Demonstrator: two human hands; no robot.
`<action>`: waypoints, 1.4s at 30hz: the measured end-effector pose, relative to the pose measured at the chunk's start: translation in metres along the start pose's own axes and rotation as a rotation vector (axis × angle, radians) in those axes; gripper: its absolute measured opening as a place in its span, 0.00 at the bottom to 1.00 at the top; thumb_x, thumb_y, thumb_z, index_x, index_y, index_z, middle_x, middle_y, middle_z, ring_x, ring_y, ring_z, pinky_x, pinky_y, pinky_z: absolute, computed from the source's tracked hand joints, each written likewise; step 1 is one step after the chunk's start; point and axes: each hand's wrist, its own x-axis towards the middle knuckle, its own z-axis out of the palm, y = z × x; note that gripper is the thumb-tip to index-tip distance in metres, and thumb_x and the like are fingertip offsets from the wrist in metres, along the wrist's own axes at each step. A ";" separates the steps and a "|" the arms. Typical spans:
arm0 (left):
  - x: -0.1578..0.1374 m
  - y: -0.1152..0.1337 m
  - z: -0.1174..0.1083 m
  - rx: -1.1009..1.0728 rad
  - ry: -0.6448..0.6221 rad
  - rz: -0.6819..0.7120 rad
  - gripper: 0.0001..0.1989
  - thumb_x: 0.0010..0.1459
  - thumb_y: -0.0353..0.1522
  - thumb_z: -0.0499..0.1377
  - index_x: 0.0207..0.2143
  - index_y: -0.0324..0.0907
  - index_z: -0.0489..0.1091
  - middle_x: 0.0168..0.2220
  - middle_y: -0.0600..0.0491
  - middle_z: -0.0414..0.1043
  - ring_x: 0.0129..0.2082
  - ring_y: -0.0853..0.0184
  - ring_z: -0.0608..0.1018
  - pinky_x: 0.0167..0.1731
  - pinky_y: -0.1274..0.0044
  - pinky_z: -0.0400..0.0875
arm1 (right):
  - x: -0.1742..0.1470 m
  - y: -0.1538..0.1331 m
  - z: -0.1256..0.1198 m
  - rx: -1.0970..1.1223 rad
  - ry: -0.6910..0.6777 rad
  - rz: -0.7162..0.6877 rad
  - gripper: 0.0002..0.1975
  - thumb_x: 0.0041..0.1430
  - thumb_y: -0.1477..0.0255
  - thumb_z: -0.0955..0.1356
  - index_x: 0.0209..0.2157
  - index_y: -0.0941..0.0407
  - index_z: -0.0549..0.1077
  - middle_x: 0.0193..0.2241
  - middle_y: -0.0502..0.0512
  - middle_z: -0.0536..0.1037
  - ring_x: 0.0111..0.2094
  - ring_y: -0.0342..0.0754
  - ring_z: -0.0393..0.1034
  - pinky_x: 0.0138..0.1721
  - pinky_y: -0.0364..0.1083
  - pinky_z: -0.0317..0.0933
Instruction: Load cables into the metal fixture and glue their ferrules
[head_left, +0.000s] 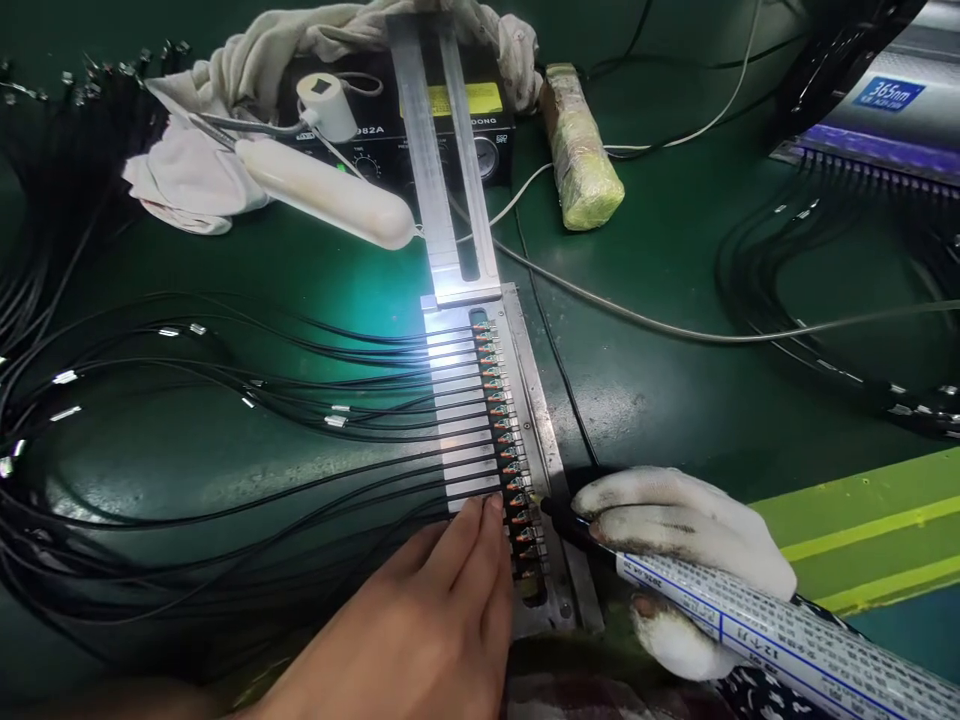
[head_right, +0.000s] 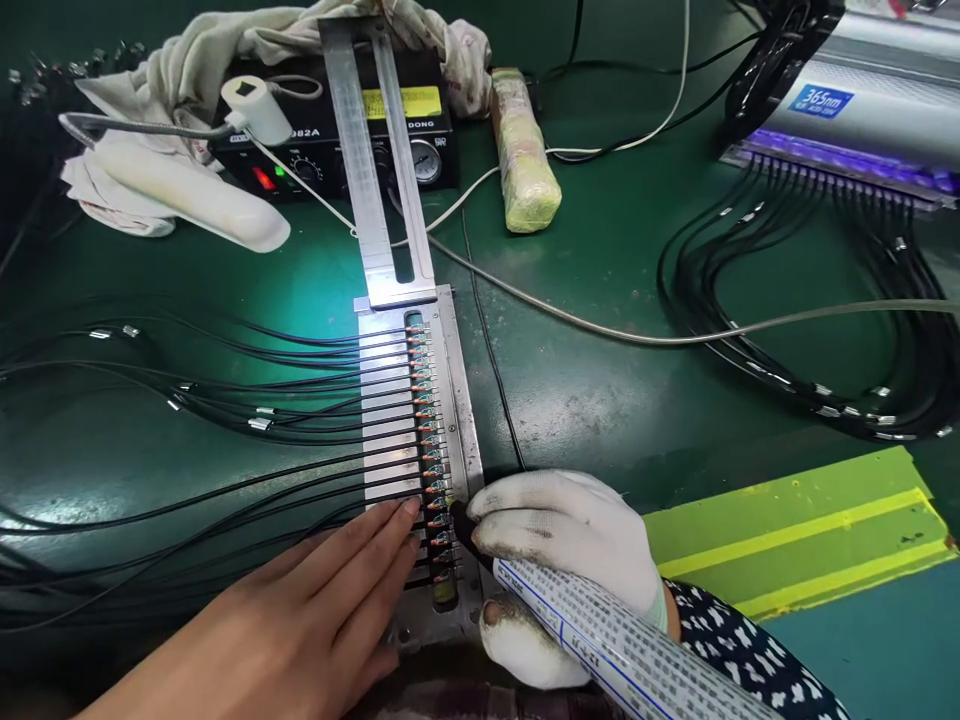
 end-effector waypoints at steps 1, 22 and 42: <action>0.000 0.000 0.000 0.004 -0.007 0.000 0.18 0.65 0.34 0.49 0.50 0.38 0.72 0.54 0.49 0.72 0.53 0.62 0.74 0.49 0.72 0.67 | 0.000 0.000 0.000 0.004 0.007 -0.003 0.11 0.55 0.73 0.67 0.40 0.60 0.74 0.34 0.56 0.80 0.39 0.51 0.77 0.38 0.48 0.74; -0.007 0.012 0.003 0.034 0.023 -0.019 0.19 0.64 0.34 0.48 0.50 0.36 0.73 0.52 0.43 0.73 0.51 0.58 0.74 0.47 0.70 0.67 | -0.005 -0.010 0.001 0.072 0.141 0.002 0.11 0.55 0.70 0.68 0.39 0.61 0.75 0.35 0.58 0.79 0.38 0.51 0.76 0.36 0.46 0.74; -0.007 0.012 0.007 -0.005 0.021 -0.026 0.19 0.63 0.35 0.52 0.51 0.37 0.72 0.53 0.43 0.73 0.52 0.57 0.74 0.46 0.69 0.69 | -0.008 -0.007 0.006 -0.041 0.024 -0.028 0.13 0.51 0.69 0.68 0.39 0.58 0.74 0.34 0.57 0.80 0.38 0.51 0.77 0.37 0.47 0.74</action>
